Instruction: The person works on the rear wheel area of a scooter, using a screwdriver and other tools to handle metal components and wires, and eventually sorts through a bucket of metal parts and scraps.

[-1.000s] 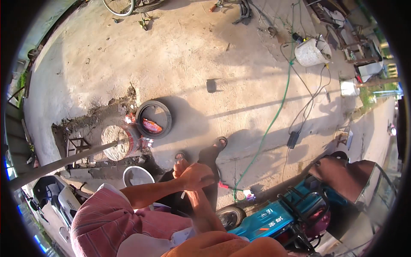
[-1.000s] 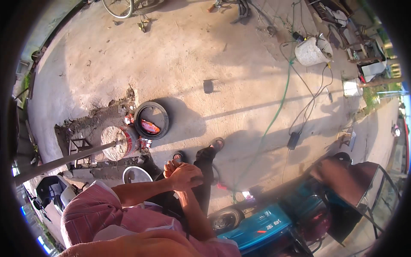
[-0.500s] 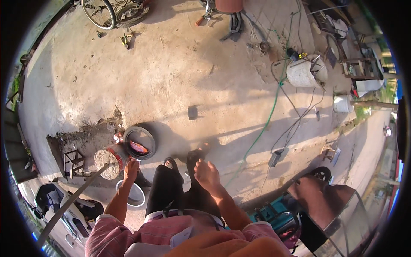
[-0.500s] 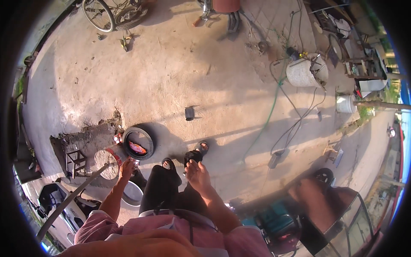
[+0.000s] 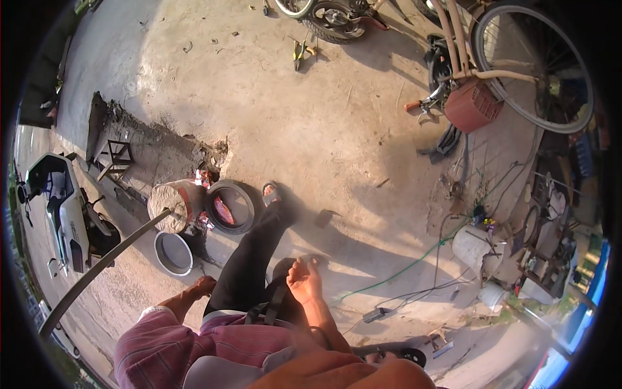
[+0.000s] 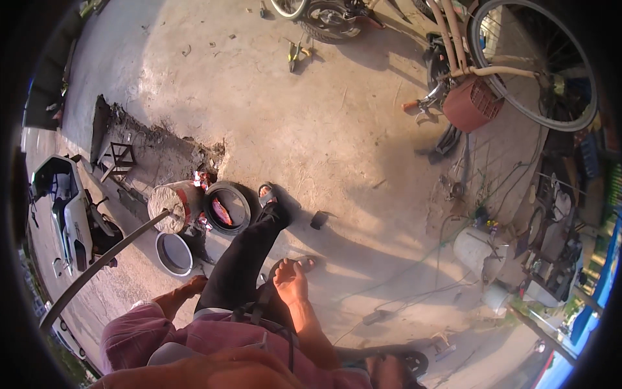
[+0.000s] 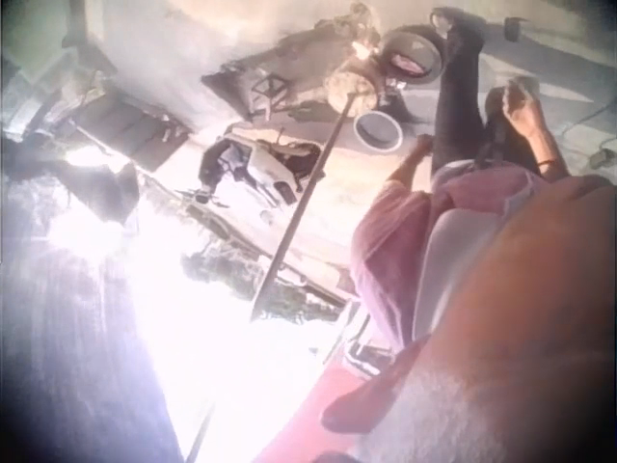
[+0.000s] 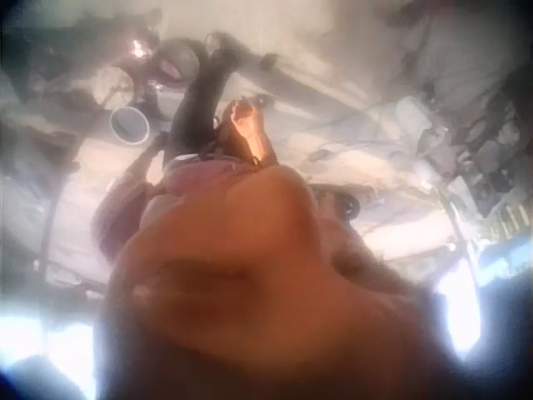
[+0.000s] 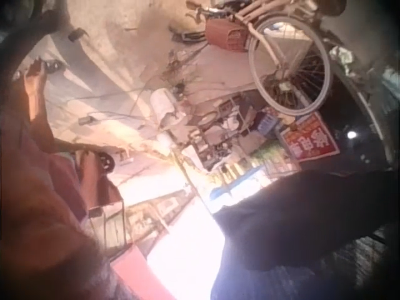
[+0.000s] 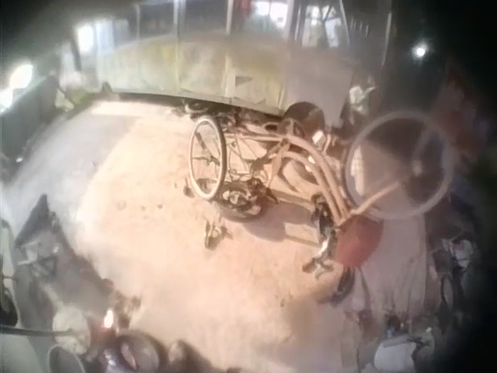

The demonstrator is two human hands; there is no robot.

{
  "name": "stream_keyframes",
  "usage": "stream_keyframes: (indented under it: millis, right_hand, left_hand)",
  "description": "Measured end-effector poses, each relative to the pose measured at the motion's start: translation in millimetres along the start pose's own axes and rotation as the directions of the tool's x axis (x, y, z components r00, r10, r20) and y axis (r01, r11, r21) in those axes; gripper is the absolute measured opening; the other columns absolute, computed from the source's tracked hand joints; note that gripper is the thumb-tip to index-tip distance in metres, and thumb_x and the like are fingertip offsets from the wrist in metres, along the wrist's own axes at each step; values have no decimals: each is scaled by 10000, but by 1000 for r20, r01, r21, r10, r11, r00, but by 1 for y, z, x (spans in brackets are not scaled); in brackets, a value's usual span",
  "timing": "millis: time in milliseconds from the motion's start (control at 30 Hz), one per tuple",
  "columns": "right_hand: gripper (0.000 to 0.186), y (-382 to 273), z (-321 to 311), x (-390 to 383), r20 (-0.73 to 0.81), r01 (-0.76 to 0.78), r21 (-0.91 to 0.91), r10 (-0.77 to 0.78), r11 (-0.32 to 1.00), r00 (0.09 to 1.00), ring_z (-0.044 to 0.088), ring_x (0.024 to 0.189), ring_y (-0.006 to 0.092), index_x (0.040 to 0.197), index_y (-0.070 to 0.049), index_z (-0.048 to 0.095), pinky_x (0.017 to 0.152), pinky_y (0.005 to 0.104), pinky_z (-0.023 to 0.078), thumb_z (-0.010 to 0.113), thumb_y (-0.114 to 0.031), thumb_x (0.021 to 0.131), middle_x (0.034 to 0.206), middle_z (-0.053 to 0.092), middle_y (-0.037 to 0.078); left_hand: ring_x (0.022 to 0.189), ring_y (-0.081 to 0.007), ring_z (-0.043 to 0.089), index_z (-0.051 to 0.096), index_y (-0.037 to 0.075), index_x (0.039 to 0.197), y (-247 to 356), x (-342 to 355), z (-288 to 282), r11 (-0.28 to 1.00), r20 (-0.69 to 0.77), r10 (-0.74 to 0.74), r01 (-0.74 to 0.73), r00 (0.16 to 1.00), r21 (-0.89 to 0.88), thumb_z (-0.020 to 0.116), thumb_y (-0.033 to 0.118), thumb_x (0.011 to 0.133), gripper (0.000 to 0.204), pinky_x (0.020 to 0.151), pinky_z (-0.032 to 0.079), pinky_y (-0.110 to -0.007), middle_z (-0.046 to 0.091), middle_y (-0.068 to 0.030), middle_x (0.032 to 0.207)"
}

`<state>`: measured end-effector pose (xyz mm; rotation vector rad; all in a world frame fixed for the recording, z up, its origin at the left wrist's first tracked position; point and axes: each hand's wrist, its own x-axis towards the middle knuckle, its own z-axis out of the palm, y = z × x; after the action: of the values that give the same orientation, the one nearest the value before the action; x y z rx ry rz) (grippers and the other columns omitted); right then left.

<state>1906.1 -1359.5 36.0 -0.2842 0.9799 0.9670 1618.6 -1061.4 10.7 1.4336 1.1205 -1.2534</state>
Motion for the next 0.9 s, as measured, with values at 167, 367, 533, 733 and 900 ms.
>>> stream_keyframes:
  millis: [167, 367, 533, 733, 900]
  right_hand:
    - [289, -5, 94, 54, -62, -87, -105, 81, 991, 995, 668, 766, 238, 1139, -79, 654, 689, 351, 525, 574, -332, 1023, 940, 697, 53]
    - [305, 12, 202, 105, 15, -143, -136, 146, 980, 989, 675, 901, 217, 1203, -106, 668, 763, 363, 535, 536, -336, 1051, 1027, 714, 39]
    - [307, 15, 288, 136, 91, -205, -176, 223, 963, 970, 679, 924, 215, 1213, -105, 677, 788, 364, 542, 566, -332, 1038, 1046, 722, 41]
    - [296, -29, 401, 196, -30, -184, -225, 182, 957, 983, 656, 843, 219, 1170, -103, 663, 737, 356, 532, 566, -344, 1028, 950, 703, 50]
    - [275, -67, 498, 300, -48, -153, -292, 146, 944, 988, 690, 820, 210, 1167, -113, 660, 706, 359, 558, 557, -330, 1033, 952, 715, 24]
  left_hand:
    - [811, -214, 716, 635, 3, 1174, 53, 38, -99, 691, -216, 135, -248, 967, -679, 632, 353, 980, 400, 651, 543, -325, 709, -99, 949]
    - [767, -142, 654, 622, 53, 1174, 134, 27, -238, 661, -295, 166, -329, 941, -674, 610, 345, 1005, 338, 647, 512, -298, 668, -29, 910]
    - [769, -158, 660, 633, 46, 1126, 155, 32, -270, 709, -257, 56, -220, 965, -670, 610, 355, 983, 341, 657, 514, -303, 674, -46, 900]
    - [788, -165, 665, 646, -3, 1073, 260, 26, -326, 740, -282, 194, -328, 940, -587, 622, 330, 959, 353, 690, 537, -318, 673, -65, 880]
    - [843, -193, 694, 651, -44, 1157, 350, 31, -409, 674, -308, 111, -299, 945, -675, 629, 294, 952, 396, 753, 551, -319, 707, -99, 922]
